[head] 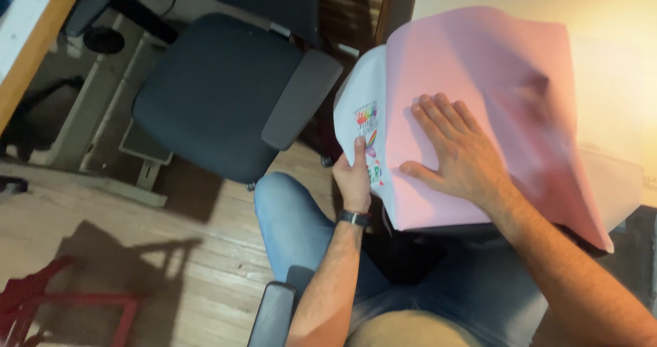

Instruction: Aligning and smoothing fabric pieces at a sewing station.

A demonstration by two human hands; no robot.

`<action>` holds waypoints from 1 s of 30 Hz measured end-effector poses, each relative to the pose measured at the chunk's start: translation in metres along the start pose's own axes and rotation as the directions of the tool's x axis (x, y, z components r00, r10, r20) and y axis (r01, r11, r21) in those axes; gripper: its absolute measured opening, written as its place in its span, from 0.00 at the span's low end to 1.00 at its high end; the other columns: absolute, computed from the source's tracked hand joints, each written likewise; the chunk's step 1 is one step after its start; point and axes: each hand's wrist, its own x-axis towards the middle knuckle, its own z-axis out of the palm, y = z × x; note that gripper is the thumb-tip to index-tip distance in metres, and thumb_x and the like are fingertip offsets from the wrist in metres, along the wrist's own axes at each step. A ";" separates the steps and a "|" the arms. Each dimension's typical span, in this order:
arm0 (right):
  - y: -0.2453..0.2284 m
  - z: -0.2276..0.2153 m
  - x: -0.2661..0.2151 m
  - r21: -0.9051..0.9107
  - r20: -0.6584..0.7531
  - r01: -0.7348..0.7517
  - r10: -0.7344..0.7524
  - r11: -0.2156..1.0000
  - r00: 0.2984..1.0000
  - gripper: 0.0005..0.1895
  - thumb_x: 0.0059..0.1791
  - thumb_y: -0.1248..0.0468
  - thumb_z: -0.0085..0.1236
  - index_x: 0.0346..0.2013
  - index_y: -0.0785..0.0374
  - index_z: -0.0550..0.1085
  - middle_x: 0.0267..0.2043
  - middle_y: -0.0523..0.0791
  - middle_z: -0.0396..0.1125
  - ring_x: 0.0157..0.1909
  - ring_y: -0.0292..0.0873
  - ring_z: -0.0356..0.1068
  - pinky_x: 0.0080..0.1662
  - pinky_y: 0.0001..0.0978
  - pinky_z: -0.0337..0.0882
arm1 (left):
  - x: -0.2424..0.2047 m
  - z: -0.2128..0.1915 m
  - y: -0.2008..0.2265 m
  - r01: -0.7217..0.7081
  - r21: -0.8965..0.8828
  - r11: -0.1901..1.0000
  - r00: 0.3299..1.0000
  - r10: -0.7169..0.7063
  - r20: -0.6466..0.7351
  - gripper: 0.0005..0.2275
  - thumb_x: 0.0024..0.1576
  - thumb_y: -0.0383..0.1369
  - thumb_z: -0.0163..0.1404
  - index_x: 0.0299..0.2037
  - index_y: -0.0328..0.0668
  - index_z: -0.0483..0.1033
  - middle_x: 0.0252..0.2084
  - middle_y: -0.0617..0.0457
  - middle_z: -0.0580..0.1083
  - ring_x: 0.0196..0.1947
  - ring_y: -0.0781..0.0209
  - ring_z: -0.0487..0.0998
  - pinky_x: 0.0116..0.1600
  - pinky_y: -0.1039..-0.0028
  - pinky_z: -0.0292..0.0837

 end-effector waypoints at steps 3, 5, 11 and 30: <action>0.001 0.004 -0.006 0.006 -0.003 0.020 -0.020 1.000 1.000 0.54 0.46 0.27 0.45 0.74 0.62 0.61 0.75 0.54 0.57 0.77 0.56 0.53 0.75 0.50 0.47 | -0.005 -0.004 -0.002 -0.005 0.031 1.000 1.000 0.005 -0.008 0.15 0.58 0.40 0.61 0.23 0.42 0.78 0.18 0.55 0.74 0.19 0.72 0.72 0.28 0.80 0.69; 0.003 0.004 -0.006 -0.002 -0.008 0.028 -0.028 1.000 1.000 0.54 0.46 0.27 0.46 0.74 0.62 0.61 0.75 0.54 0.57 0.77 0.56 0.53 0.75 0.49 0.48 | -0.004 -0.002 -0.001 -0.002 0.032 0.999 1.000 0.002 -0.004 0.14 0.57 0.41 0.61 0.24 0.42 0.78 0.17 0.55 0.74 0.19 0.72 0.72 0.28 0.81 0.69; 0.000 0.002 -0.013 0.017 -0.005 0.036 -0.035 0.999 0.999 0.54 0.46 0.27 0.45 0.74 0.60 0.61 0.76 0.53 0.56 0.78 0.54 0.51 0.76 0.48 0.46 | -0.014 -0.003 0.001 -0.030 0.052 0.998 0.999 0.031 -0.018 0.14 0.56 0.40 0.62 0.23 0.42 0.77 0.17 0.55 0.74 0.18 0.73 0.72 0.28 0.83 0.67; -0.006 0.002 -0.029 0.019 -0.093 0.074 -0.072 0.997 0.993 0.52 0.45 0.27 0.48 0.72 0.59 0.65 0.74 0.50 0.60 0.76 0.51 0.55 0.75 0.46 0.50 | -0.023 -0.008 -0.028 -0.117 -0.013 0.993 0.993 0.118 0.003 0.14 0.59 0.35 0.61 0.22 0.41 0.76 0.18 0.54 0.76 0.18 0.73 0.72 0.27 0.82 0.68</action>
